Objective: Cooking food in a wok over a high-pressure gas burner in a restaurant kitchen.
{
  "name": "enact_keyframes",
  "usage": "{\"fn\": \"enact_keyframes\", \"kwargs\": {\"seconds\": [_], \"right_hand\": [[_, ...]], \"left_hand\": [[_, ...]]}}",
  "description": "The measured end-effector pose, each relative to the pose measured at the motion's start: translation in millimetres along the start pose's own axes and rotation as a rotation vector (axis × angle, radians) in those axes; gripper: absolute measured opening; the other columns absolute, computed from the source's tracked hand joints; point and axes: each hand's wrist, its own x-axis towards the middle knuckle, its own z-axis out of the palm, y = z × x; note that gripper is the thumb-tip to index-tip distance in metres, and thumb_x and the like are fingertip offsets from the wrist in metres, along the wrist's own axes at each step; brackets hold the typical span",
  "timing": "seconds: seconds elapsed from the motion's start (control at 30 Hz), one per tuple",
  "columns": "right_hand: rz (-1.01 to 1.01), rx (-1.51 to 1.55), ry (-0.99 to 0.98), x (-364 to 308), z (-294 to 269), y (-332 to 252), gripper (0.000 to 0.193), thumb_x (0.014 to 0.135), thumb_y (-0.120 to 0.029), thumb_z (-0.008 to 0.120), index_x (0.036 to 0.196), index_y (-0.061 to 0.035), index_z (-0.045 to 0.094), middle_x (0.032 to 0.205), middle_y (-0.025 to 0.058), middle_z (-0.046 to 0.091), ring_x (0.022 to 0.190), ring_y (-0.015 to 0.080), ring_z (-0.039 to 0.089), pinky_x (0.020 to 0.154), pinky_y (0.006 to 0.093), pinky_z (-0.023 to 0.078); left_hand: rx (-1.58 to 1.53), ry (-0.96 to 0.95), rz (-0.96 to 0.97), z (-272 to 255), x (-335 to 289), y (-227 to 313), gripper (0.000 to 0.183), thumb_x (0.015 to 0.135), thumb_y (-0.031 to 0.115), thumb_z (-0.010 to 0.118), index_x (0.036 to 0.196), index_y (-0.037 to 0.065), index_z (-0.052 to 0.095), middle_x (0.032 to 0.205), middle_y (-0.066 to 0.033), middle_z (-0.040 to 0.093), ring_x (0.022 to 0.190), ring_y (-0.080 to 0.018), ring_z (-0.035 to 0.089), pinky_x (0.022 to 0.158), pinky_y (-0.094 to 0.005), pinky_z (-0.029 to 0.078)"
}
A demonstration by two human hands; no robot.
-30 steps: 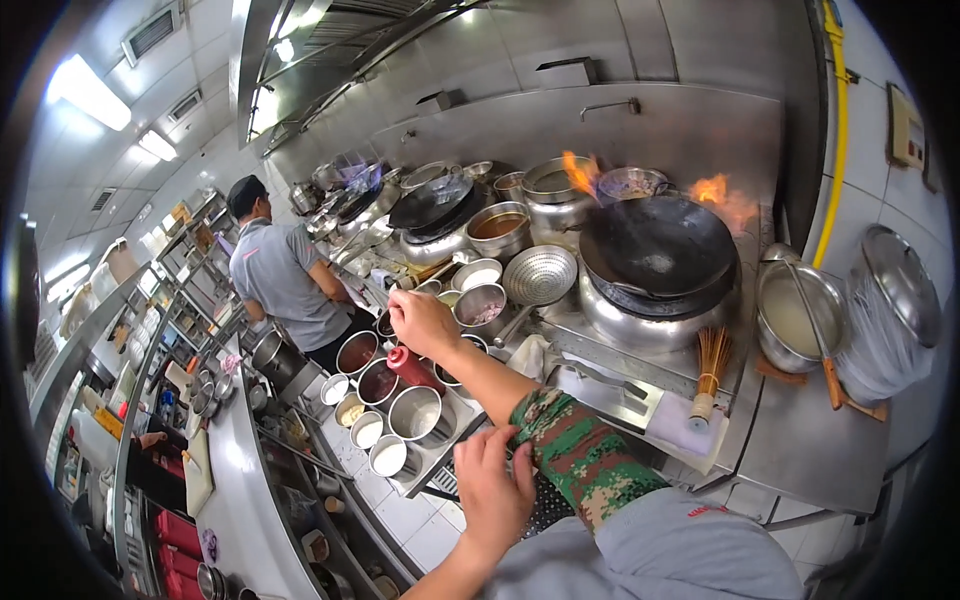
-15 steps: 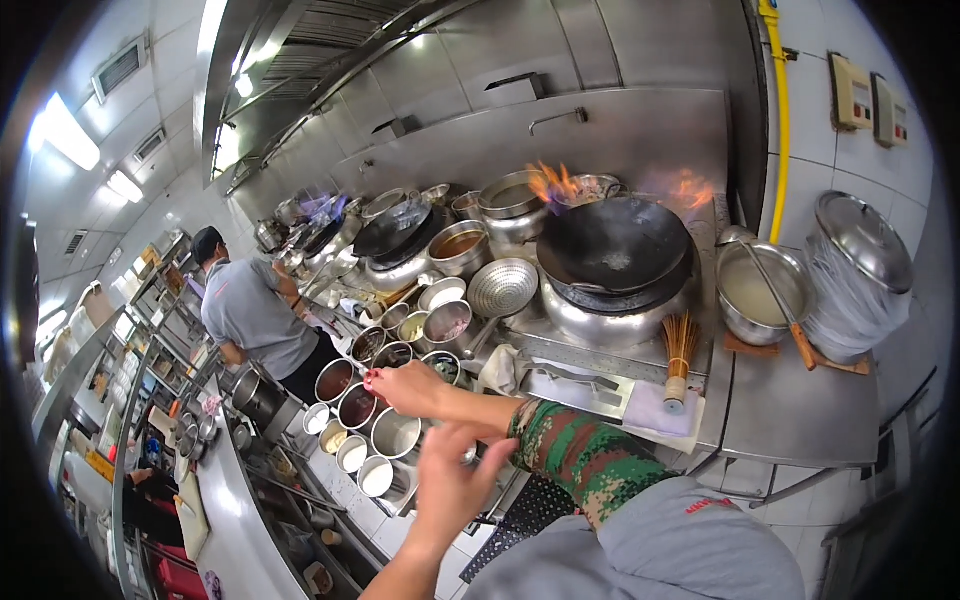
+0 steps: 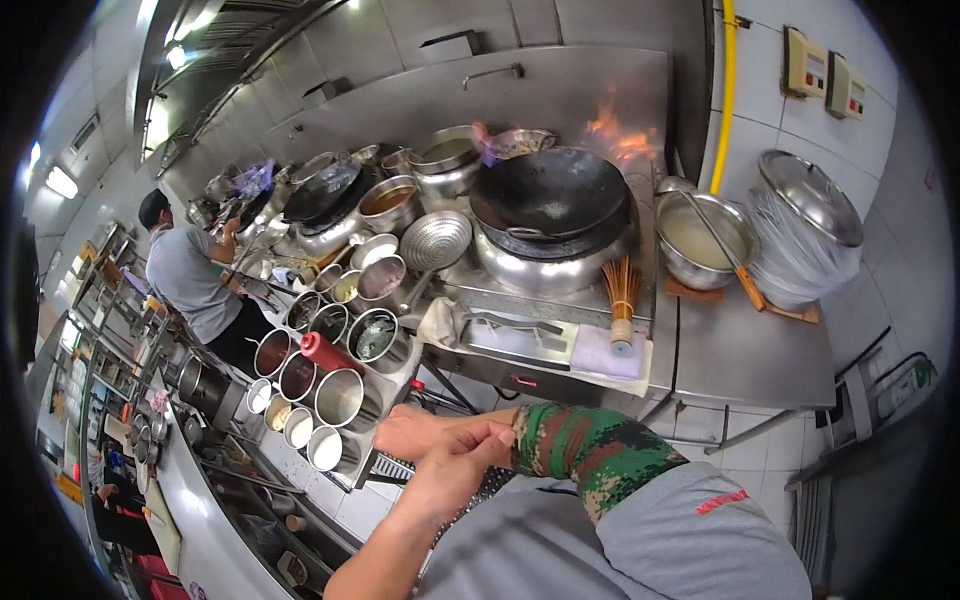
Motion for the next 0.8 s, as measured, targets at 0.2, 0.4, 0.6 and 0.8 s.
{"fn": "enact_keyframes", "kwargs": {"seconds": [0.2,0.4,0.6,0.8], "right_hand": [[0.242,-0.013,-0.144,-45.4,118.2,27.7,0.009,0.076,-0.011,0.061,0.072,-0.0057,0.067,0.073,0.0145,0.069,0.066,0.0315,0.071,0.058,0.0454,0.055],[0.449,0.201,-0.049,-145.1,255.3,72.9,0.01,0.076,-0.012,0.062,0.072,-0.0048,0.068,0.072,0.0154,0.069,0.065,0.0319,0.07,0.056,0.0458,0.054],[0.473,0.283,0.004,-56.8,163.0,41.3,0.012,0.082,-0.013,0.062,0.08,-0.0036,0.069,0.07,0.012,0.068,0.053,0.0249,0.065,0.046,0.0385,0.049],[1.051,1.63,0.372,17.3,1.0,71.5,0.013,0.097,-0.019,0.06,0.101,-0.0084,0.066,0.068,-0.0038,0.051,0.046,0.0058,0.04,0.038,0.0226,0.033]], "left_hand": [[0.997,0.143,0.156,-4.9,14.9,8.7,0.047,0.093,0.044,0.067,0.095,-0.002,0.073,0.08,-0.015,0.071,0.079,-0.0228,0.07,0.074,-0.036,0.053],[0.868,0.09,0.029,-2.5,27.6,-9.1,0.044,0.09,0.05,0.064,0.094,0.007,0.077,0.083,-0.0123,0.073,0.08,-0.0306,0.07,0.075,-0.0389,0.053],[0.443,0.369,0.398,-66.9,1.2,-65.0,0.024,0.094,0.025,0.067,0.101,0.002,0.073,0.077,-0.0058,0.067,0.067,-0.0123,0.058,0.064,-0.0288,0.048],[0.537,0.312,0.657,-35.7,-38.8,-62.6,0.028,0.082,0.013,0.081,0.106,0.002,0.072,0.097,-0.011,0.07,0.077,-0.0177,0.067,0.067,-0.0285,0.055]]}}
